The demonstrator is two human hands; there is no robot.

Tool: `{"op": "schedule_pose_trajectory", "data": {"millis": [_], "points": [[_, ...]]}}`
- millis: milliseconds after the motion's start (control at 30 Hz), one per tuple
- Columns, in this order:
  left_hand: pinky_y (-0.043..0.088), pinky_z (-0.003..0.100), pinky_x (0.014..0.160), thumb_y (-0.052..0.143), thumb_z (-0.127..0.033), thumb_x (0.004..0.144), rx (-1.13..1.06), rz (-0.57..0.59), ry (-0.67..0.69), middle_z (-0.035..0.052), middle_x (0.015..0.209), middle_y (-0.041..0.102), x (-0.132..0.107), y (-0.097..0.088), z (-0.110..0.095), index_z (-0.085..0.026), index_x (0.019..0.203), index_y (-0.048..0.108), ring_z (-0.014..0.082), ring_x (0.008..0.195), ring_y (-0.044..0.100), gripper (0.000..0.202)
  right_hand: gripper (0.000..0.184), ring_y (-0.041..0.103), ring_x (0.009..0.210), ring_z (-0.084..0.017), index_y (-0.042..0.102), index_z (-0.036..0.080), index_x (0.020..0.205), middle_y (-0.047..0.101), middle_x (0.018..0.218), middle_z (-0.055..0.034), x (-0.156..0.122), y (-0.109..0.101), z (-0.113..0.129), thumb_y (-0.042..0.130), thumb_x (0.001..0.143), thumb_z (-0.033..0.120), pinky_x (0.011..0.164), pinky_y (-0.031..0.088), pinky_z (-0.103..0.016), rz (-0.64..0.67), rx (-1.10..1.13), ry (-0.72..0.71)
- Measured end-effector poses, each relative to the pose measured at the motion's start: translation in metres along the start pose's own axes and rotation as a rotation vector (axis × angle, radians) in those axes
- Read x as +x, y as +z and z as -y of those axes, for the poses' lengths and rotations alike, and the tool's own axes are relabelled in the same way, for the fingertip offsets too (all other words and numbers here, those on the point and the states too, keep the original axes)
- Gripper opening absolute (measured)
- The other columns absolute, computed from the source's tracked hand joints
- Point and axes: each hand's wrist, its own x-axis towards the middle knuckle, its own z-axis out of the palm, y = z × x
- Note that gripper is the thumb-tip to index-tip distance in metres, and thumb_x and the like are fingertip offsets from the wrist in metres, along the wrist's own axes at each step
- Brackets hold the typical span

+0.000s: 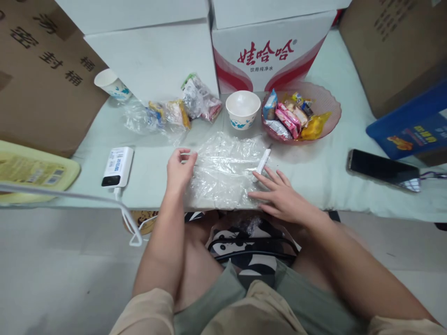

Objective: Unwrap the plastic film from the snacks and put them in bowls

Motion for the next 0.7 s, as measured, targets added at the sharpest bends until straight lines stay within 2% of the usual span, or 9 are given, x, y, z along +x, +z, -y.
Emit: {"op": "schedule_pose_trajectory", "data": {"millis": [100,167,233,300,400,467,567,633,700], "points": [[0.05,0.026,0.07,0.073,-0.035,0.072,0.081,-0.033,0.126,0.0057,0.104,0.068,-0.004,-0.008,0.004,-0.022,0.106,0.061,0.0164,0.082,0.064,0.038,0.028,0.038,0.148,-0.037,0.077,0.032,0.11,0.057,0.149,-0.0052,0.004,-0.002,-0.002,0.057,0.092,0.022,0.119,0.026,-0.065,-0.188,0.126,-0.056],[0.051,0.032,0.087,0.072,-0.036,0.075,0.074,-0.047,0.315,0.009,0.12,0.064,-0.013,-0.015,0.004,-0.023,0.113,0.059,0.0223,0.109,0.062,0.042,0.024,0.057,0.132,-0.031,0.077,0.029,0.103,0.071,0.128,-0.0071,0.007,-0.004,-0.003,0.054,0.095,0.028,0.113,0.039,-0.058,-0.381,0.303,-0.043],[0.049,0.039,0.102,0.071,-0.042,0.077,0.066,0.15,0.54,0.0102,0.126,0.063,-0.028,-0.02,0.0,-0.024,0.117,0.059,0.0268,0.125,0.057,0.045,0.026,0.071,0.106,-0.026,0.075,0.026,0.094,0.077,0.103,-0.0068,0.012,-0.007,-0.004,0.052,0.097,0.037,0.098,0.053,-0.048,-0.556,0.497,0.069],[0.04,0.048,0.116,0.08,-0.048,0.07,0.2,0.524,0.703,0.0112,0.133,0.062,-0.046,-0.018,-0.005,-0.025,0.121,0.061,0.033,0.138,0.049,0.059,0.034,0.073,0.079,-0.021,0.072,0.024,0.085,0.076,0.083,-0.005,0.017,-0.008,-0.004,0.052,0.097,0.049,0.078,0.059,-0.039,-0.69,0.668,0.256],[0.029,0.056,0.123,0.084,-0.042,0.069,0.463,0.695,0.764,0.0135,0.153,0.049,-0.068,-0.005,-0.01,-0.025,0.136,0.057,0.0385,0.151,0.031,0.075,0.043,0.067,0.059,-0.017,0.066,0.022,0.082,0.072,0.071,-0.003,0.026,-0.009,-0.007,0.057,0.089,0.064,0.055,0.053,-0.03,-0.821,0.881,0.471],[0.03,0.055,0.123,0.073,-0.028,0.079,0.534,0.66,0.767,0.0121,0.157,0.046,-0.075,0.004,-0.009,-0.025,0.136,0.058,0.0353,0.152,0.031,0.059,0.045,0.064,0.053,-0.014,0.063,0.022,0.082,0.07,0.067,-0.0018,0.031,-0.009,-0.01,0.06,0.086,0.067,0.046,0.047,-0.025,-0.888,0.974,0.535],[0.041,0.047,0.117,0.059,-0.021,0.087,0.445,0.5,0.725,0.0115,0.144,0.06,-0.073,0.009,-0.007,-0.023,0.112,0.069,0.0296,0.14,0.051,0.027,0.044,0.058,0.045,-0.012,0.056,0.023,0.078,0.066,0.06,0.0009,0.033,-0.009,-0.016,0.06,0.085,0.067,0.041,0.04,-0.022,-0.97,1.014,0.592],[0.052,0.04,0.103,0.058,-0.027,0.089,0.285,0.384,0.6,0.0095,0.119,0.073,-0.067,0.006,-0.006,-0.022,0.1,0.069,0.0247,0.116,0.067,0.016,0.044,0.056,0.044,-0.012,0.054,0.024,0.08,0.065,0.058,0.0025,0.032,-0.01,-0.02,0.06,0.084,0.067,0.042,0.04,-0.022,-0.967,1.006,0.609],[0.057,0.031,0.08,0.063,-0.033,0.086,0.085,0.279,0.404,0.0051,0.093,0.077,-0.059,0.004,-0.006,-0.022,0.1,0.067,0.0194,0.087,0.073,0.018,0.045,0.058,0.047,-0.012,0.055,0.025,0.088,0.067,0.061,0.003,0.029,-0.01,-0.022,0.061,0.083,0.069,0.047,0.045,-0.024,-0.924,0.997,0.588]]}}
